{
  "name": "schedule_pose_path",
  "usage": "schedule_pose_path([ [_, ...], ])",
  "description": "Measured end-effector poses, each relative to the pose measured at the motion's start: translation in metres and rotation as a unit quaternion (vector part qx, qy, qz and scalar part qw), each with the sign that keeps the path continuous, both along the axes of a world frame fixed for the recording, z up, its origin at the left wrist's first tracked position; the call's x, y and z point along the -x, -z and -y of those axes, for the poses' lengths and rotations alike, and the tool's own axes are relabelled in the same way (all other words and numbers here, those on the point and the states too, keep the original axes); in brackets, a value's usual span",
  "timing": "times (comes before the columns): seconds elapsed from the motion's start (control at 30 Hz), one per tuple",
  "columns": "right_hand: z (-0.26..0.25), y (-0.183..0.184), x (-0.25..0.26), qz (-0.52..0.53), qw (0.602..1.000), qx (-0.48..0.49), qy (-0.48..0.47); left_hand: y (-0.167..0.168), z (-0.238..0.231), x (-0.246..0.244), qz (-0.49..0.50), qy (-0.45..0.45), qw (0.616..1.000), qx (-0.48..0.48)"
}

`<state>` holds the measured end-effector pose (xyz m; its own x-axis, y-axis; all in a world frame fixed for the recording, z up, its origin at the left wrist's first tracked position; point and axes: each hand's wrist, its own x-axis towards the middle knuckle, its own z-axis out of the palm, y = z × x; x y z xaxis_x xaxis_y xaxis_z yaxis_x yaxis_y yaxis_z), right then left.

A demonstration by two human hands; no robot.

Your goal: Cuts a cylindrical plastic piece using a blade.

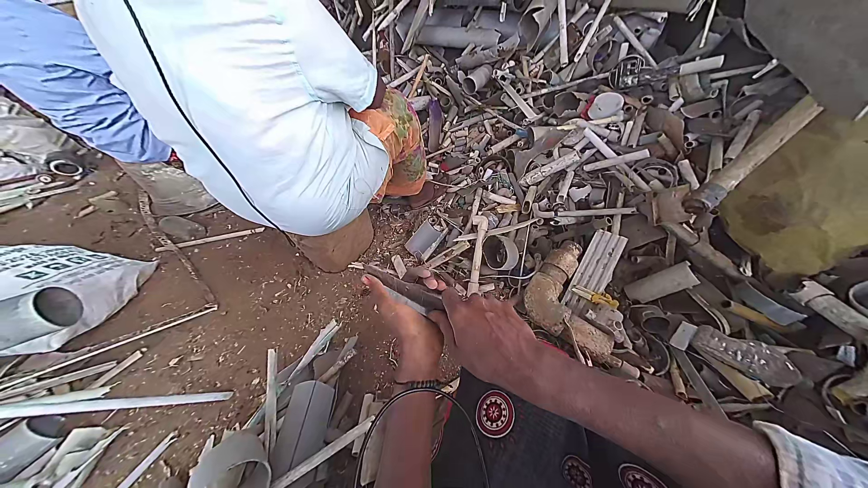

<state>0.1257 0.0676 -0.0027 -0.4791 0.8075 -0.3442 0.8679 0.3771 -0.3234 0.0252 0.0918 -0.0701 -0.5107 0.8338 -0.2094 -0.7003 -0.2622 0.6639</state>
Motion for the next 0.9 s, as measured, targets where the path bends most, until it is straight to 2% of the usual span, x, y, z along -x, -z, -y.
schedule_pose_path([
  [0.13,-0.008,0.003,-0.008,0.002,0.999,-0.026,0.026,-0.004,0.004,-0.007,0.039,0.032,0.998,0.022],
  [0.27,0.006,0.001,-0.004,-0.022,0.999,0.019,-0.014,-0.003,0.003,-0.002,0.015,0.022,1.000,0.005],
  [0.33,-0.001,-0.004,-0.011,-0.013,1.000,0.004,-0.009,-0.004,0.002,0.002,-0.017,0.027,1.000,0.002],
  [0.37,-0.006,-0.006,-0.016,-0.002,1.000,-0.020,0.005,-0.002,0.000,0.004,-0.063,0.032,0.997,0.005],
  [0.4,-0.011,-0.009,-0.022,0.008,0.999,-0.045,0.022,0.004,-0.001,0.008,-0.150,0.047,0.987,0.012],
  [0.43,-0.015,-0.012,-0.027,0.016,0.997,-0.062,0.038,0.013,-0.001,0.014,-0.278,0.081,0.957,0.020],
  [0.5,-0.020,-0.018,-0.035,0.008,0.995,-0.076,0.070,0.027,-0.004,0.027,-0.514,0.122,0.847,0.058],
  [0.53,-0.021,-0.021,-0.038,-0.006,0.993,-0.082,0.082,0.032,-0.006,0.032,-0.543,0.148,0.824,0.061],
  [0.57,-0.021,-0.022,-0.042,-0.029,0.991,-0.096,0.085,0.034,-0.007,0.034,-0.499,0.169,0.848,0.053],
  [0.63,-0.019,-0.018,-0.048,-0.079,0.984,-0.142,0.071,0.025,-0.007,0.032,-0.284,0.165,0.943,0.044],
  [0.67,-0.017,-0.015,-0.048,-0.097,0.981,-0.157,0.059,0.017,-0.007,0.032,-0.187,0.149,0.970,0.040],
  [0.73,-0.014,-0.008,-0.044,-0.118,0.979,-0.163,0.035,0.002,-0.001,0.033,-0.057,0.121,0.991,0.031],
  [0.8,-0.011,-0.004,-0.038,-0.117,0.982,-0.146,0.021,-0.008,0.002,0.027,0.005,0.099,0.995,0.032],
  [0.9,-0.010,-0.001,-0.032,-0.100,0.986,-0.133,0.011,-0.010,0.006,0.020,0.077,0.131,0.987,-0.044],
])
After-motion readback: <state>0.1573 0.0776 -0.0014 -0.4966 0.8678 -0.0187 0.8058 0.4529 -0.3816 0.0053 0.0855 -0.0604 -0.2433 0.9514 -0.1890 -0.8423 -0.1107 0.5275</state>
